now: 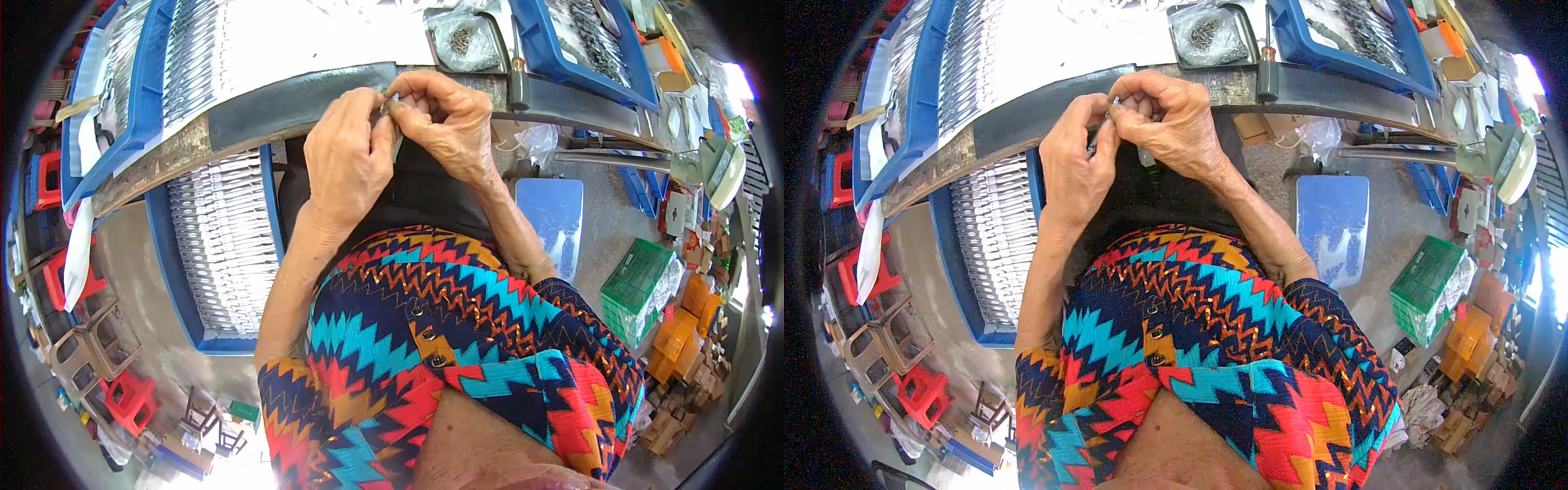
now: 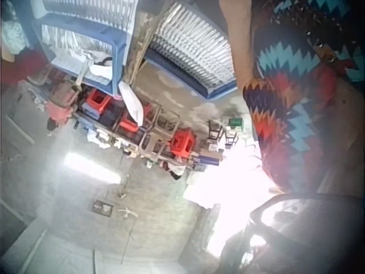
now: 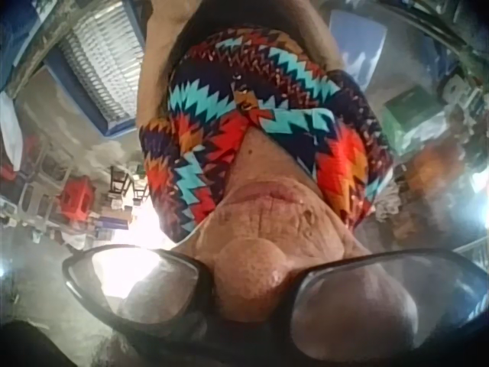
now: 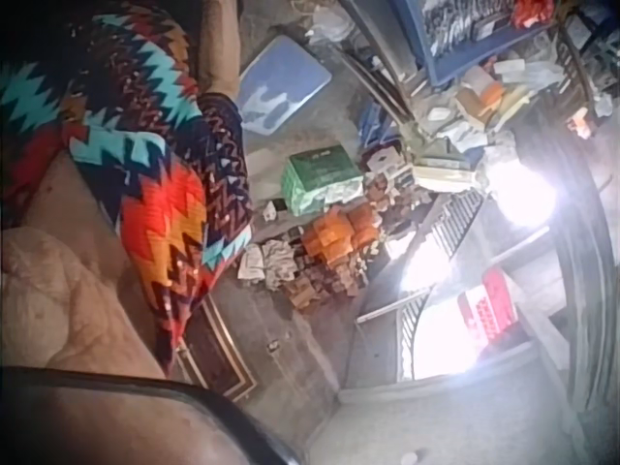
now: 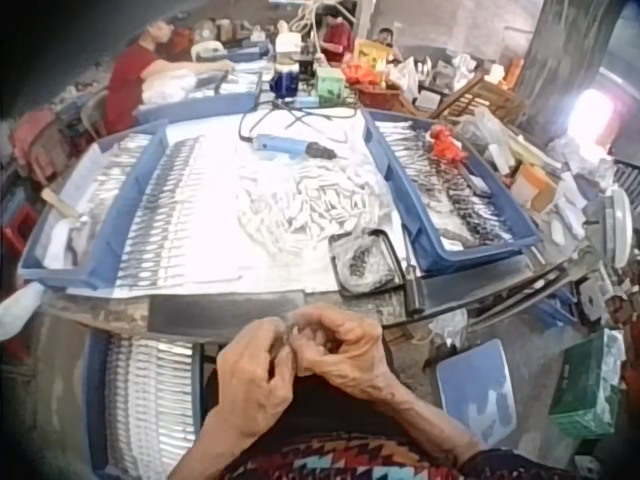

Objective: Assembling small metal and plastic components at a workbench using tweezers.

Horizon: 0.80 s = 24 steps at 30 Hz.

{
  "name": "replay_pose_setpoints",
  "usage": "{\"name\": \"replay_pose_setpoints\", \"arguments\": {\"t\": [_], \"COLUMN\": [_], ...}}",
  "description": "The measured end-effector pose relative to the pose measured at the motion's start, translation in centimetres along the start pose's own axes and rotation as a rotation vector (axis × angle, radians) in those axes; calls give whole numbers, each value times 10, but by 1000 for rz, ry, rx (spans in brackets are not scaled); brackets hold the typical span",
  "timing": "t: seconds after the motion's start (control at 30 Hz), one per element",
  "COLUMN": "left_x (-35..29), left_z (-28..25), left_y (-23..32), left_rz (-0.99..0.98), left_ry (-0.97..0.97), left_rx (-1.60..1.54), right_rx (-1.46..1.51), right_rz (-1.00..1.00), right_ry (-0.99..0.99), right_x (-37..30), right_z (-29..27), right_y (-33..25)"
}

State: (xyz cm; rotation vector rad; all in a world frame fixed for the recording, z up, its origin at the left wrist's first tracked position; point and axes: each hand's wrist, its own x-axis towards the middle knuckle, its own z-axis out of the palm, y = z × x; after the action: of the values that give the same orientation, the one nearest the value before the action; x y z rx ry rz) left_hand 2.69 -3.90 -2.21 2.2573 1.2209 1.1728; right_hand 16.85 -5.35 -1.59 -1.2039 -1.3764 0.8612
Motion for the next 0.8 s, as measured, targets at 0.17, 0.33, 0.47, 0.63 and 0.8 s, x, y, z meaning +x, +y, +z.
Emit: {"name": "replay_pose_setpoints", "arguments": {"t": [0.17,0.33,0.47,0.63,0.8], "left_x": [5,5,-4,-6,-7], "left_z": [-14,-16,-4,1,0], "left_y": [-4,2,6,12,7], "left_rz": [-448,-515,-437,-93,153], "left_ry": [-341,-417,-285,-134,-156], "left_rx": [-867,-911,-805,-199,148], "right_rx": [170,290,404,619,644], "right_rz": [161,194,218,235,330], "right_ry": [-104,-144,-162,-155,-114], "right_x": [1,1,-3,-8,-18], "right_z": [-16,-21,-22,-19,-19], "right_y": [-2,7,20,28,26]}}
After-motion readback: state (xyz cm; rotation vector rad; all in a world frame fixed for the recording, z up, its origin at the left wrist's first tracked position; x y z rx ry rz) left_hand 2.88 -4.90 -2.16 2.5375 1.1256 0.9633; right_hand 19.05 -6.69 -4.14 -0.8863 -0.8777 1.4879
